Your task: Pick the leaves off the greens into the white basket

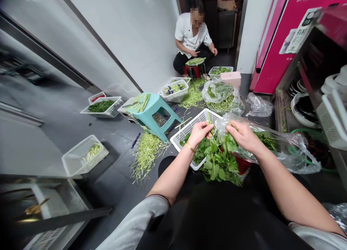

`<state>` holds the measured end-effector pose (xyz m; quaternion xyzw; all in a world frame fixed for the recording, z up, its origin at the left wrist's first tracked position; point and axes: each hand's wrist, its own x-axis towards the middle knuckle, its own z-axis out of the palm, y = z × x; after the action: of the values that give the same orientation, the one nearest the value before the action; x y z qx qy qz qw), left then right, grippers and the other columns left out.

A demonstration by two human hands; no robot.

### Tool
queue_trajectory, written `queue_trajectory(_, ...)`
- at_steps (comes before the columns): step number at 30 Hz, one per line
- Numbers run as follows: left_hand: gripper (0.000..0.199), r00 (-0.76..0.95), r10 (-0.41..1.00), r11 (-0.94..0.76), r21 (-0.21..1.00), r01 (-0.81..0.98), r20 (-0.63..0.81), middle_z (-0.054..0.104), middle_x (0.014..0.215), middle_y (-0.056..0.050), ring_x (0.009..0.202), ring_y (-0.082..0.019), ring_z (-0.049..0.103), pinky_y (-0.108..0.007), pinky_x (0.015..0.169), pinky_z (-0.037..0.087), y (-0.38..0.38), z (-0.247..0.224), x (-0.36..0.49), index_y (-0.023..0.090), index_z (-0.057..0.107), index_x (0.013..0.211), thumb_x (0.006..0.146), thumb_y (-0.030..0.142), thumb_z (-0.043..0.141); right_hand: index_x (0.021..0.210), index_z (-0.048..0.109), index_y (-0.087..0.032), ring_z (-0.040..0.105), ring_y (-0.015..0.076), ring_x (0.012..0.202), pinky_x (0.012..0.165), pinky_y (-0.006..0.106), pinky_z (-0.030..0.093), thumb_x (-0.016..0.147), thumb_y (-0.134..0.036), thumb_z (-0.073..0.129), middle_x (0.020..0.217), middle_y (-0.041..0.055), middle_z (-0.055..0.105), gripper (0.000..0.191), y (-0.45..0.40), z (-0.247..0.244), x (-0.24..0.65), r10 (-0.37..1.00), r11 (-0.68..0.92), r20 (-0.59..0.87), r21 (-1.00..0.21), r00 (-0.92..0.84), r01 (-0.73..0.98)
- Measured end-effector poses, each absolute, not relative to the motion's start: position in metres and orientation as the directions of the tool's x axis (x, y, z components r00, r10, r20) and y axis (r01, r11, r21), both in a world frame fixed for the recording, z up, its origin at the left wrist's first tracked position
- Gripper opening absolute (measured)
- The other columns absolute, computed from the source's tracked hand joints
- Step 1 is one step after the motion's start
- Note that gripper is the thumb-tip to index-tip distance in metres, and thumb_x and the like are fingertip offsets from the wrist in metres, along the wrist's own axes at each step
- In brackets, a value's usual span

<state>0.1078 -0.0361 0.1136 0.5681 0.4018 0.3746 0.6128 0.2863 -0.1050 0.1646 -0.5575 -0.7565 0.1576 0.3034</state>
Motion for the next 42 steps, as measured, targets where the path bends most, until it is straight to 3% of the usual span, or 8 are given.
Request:
queue_trajectory(2,0.031,0.373,0.926,0.051,0.998,0.022,-0.055,0.056,0.047,0.000,0.037,-0.008,0.052,-0.018,0.038,0.040,-0.033,0.115,0.109,0.012,0.057,0.063,0.078,0.037,0.066,0.083,0.060,-0.019,0.057,0.0165,0.064,0.061,0.026,0.042,0.092,-0.045,0.041,0.073,0.0034,0.064,0.033,-0.110,0.153,0.279,0.961,0.278,0.169,-0.580,-0.221,0.766)
queue_trajectory(6,0.033,0.381,0.924,0.034,0.999,0.026,-0.041,0.053,0.044,0.003,0.036,-0.007,0.050,-0.017,0.038,0.039,-0.036,0.115,0.113,0.012,0.055,0.060,0.076,0.037,0.069,0.082,0.064,-0.018,0.060,0.0177,0.068,0.063,0.026,0.040,0.091,-0.037,0.045,0.079,0.0065,0.069,0.027,-0.110,0.133,0.259,0.947,0.306,0.020,-0.366,-0.321,0.879)
queue_trajectory(11,0.031,0.453,0.885,0.122,0.992,-0.005,-0.107,0.055,0.047,0.003,0.038,-0.005,0.051,-0.016,0.041,0.043,-0.047,0.111,0.113,0.012,0.055,0.064,0.078,0.036,0.068,0.085,0.064,-0.016,0.061,0.0198,0.069,0.058,0.027,0.037,0.090,-0.031,0.041,0.086,0.0115,0.069,0.029,-0.099,0.136,0.260,0.962,0.200,0.218,-0.143,-0.167,0.969)
queue_trajectory(13,0.031,0.458,0.883,0.135,0.990,-0.034,-0.105,0.055,0.048,0.003,0.038,-0.005,0.051,-0.016,0.042,0.044,-0.048,0.110,0.111,0.012,0.054,0.065,0.078,0.037,0.068,0.081,0.064,-0.015,0.060,0.0197,0.067,0.058,0.028,0.037,0.087,-0.031,0.044,0.083,0.0109,0.069,0.026,-0.099,0.139,0.267,0.949,0.197,0.284,-0.198,-0.136,0.960)
queue_trajectory(19,0.032,0.448,0.892,0.156,0.970,-0.188,-0.057,0.058,0.054,0.002,0.042,-0.006,0.052,-0.016,0.041,0.042,-0.043,0.111,0.104,0.012,0.057,0.070,0.075,0.041,0.070,0.077,0.062,-0.018,0.060,0.0153,0.067,0.065,0.025,0.043,0.086,-0.034,0.050,0.075,0.0020,0.067,0.022,-0.115,0.134,0.274,0.943,0.317,0.297,-0.656,-0.152,0.685)
queue_trajectory(25,0.038,0.351,0.934,0.178,0.933,-0.311,-0.061,0.056,0.053,0.003,0.041,-0.005,0.048,-0.016,0.039,0.036,-0.043,0.102,0.106,0.012,0.057,0.069,0.069,0.046,0.074,0.099,0.064,-0.018,0.064,0.0210,0.079,0.073,0.031,0.046,0.082,-0.035,0.056,0.092,0.0073,0.072,0.025,-0.109,0.102,0.245,0.971,0.214,0.228,-0.694,-0.072,0.688)
queue_trajectory(34,0.041,0.261,0.962,0.157,0.938,-0.308,-0.075,0.057,0.056,0.004,0.047,-0.005,0.051,-0.017,0.048,0.044,-0.043,0.076,0.074,0.013,0.056,0.070,0.056,0.041,0.082,0.082,0.070,-0.017,0.060,0.0187,0.070,0.066,0.029,0.045,0.082,-0.039,0.049,0.075,0.0031,0.069,0.030,-0.066,0.078,0.233,0.958,0.232,0.064,-0.744,-0.278,0.627)
queue_trajectory(42,0.040,0.284,0.948,0.181,0.977,-0.118,-0.141,0.058,0.051,0.001,0.044,-0.005,0.052,-0.018,0.046,0.043,-0.036,0.050,0.053,0.012,0.056,0.063,0.070,0.048,0.070,0.086,0.071,-0.018,0.064,0.0203,0.079,0.076,0.033,0.048,0.079,-0.037,0.054,0.086,0.0049,0.072,0.027,-0.053,0.075,0.234,0.978,0.143,0.018,-0.778,-0.206,0.612)
